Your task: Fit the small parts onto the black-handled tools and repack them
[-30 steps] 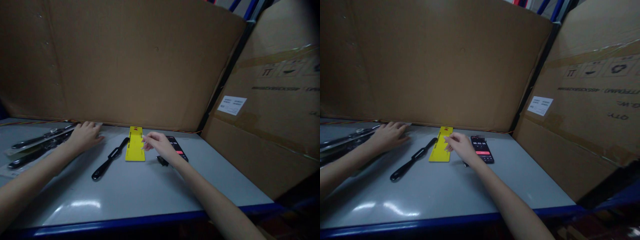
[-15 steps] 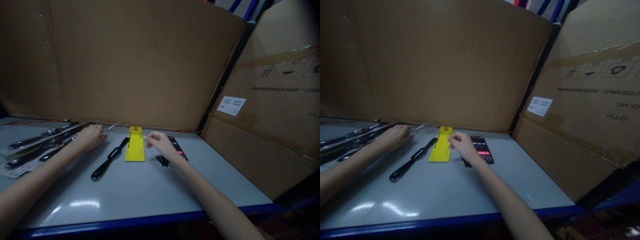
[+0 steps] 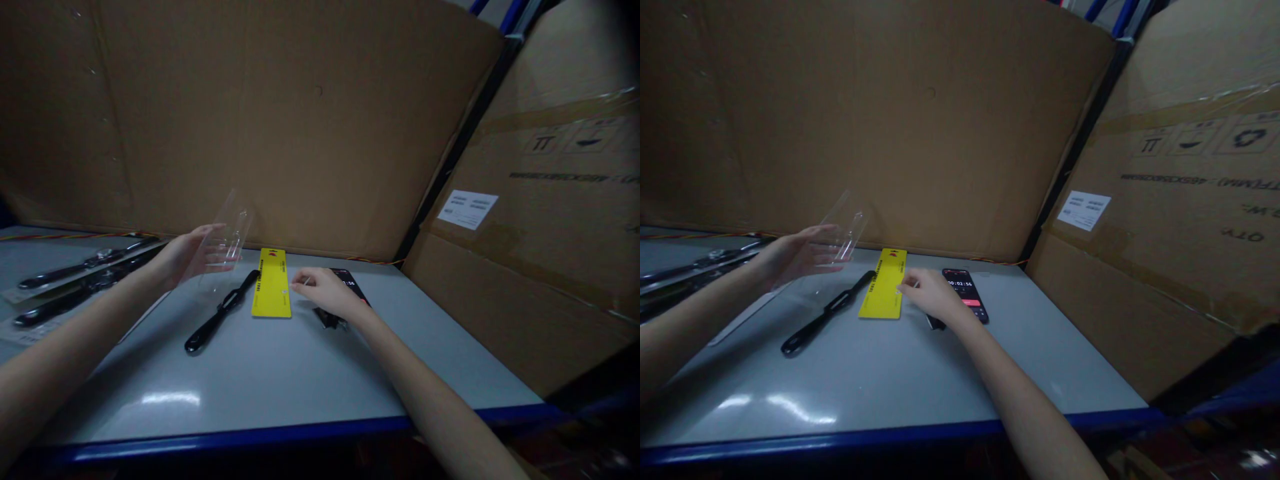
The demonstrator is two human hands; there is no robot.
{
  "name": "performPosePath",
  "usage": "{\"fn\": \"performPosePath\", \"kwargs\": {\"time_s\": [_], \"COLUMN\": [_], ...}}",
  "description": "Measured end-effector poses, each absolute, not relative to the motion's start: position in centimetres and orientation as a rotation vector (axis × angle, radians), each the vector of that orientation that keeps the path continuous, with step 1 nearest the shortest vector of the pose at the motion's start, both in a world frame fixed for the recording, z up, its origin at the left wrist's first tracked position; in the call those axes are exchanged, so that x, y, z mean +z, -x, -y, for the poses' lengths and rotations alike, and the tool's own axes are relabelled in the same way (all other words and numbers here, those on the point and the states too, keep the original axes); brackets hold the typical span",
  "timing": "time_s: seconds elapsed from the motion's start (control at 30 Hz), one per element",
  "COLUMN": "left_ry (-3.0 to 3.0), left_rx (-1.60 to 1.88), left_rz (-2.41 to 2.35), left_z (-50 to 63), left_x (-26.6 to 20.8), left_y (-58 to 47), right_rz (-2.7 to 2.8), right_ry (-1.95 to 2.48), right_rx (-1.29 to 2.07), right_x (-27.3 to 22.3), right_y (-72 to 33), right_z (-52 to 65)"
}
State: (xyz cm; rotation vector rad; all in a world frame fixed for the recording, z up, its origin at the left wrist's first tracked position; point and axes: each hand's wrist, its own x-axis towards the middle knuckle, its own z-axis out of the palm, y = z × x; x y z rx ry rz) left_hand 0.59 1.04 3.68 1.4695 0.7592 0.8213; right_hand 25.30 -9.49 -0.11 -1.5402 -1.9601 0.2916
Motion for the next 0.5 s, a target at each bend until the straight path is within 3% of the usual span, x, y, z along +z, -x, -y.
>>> {"fn": "performPosePath", "kwargs": {"time_s": [0.23, 0.5], "left_ry": [-1.329, -1.657], "left_rx": [0.584, 0.590], "left_rz": [-0.843, -1.104], "left_z": [-1.6, -4.4], "left_x": [3.1, 1.3], "left_y": [0.4, 2.7], "right_rz": [2.096, 2.134], "right_ry": [2.107, 2.082], "right_rx": [0.308, 0.287], "right_x": [1.0, 0.7], "right_y": [-29.9, -29.3], "right_z": [9.2, 9.6]}}
